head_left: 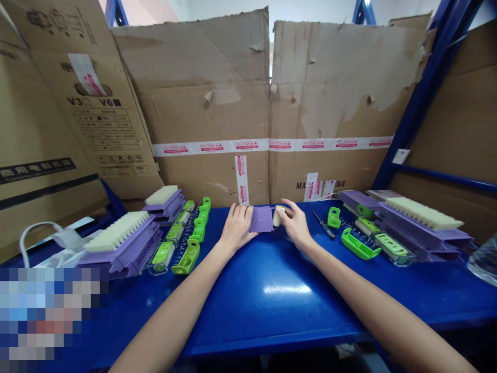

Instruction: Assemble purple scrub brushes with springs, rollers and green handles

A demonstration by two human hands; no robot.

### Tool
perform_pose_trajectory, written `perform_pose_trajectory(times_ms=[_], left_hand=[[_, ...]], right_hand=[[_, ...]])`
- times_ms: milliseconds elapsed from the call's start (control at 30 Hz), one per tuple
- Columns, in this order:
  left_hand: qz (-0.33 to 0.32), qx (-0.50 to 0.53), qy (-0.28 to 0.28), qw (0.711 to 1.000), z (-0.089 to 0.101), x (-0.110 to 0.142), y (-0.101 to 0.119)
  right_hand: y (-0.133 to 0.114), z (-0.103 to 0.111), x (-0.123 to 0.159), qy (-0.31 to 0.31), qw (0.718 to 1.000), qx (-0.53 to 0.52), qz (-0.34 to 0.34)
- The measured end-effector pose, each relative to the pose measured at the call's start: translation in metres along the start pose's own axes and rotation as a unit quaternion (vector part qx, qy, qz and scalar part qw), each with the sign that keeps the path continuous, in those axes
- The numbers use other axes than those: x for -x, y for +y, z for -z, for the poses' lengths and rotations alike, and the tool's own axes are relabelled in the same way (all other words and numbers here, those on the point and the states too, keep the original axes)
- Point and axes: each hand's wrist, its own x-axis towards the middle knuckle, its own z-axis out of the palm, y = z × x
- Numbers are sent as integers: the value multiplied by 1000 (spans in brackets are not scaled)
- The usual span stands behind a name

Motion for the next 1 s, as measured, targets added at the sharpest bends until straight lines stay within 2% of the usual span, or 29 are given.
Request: perform_pose_trajectory(times_ms=[167,367,500,600,700,833,1000], left_hand=[[-1,1,7,1000,2,2,1],[12,-12,11,1000,6,3,4],[17,-16,11,1000,7,3,8],[-6,5,19,1000,7,2,11],[-31,24,31,999,6,1,14],[-12,21,39,999,7,1,17],[3,13,32,999,7,0,18]], right_hand=[[-1,2,0,-39,996,-28,-70],[-5,5,1,-123,987,-28,-95],[-8,2,4,-140,985,-24,-99],[-6,-1,7,-157,985,-9,-74],[-2,-4,9,-162,986,48,-17],[-3,-3,10,-146,973,165,73],[-10,1,9,-167,949,236,129]])
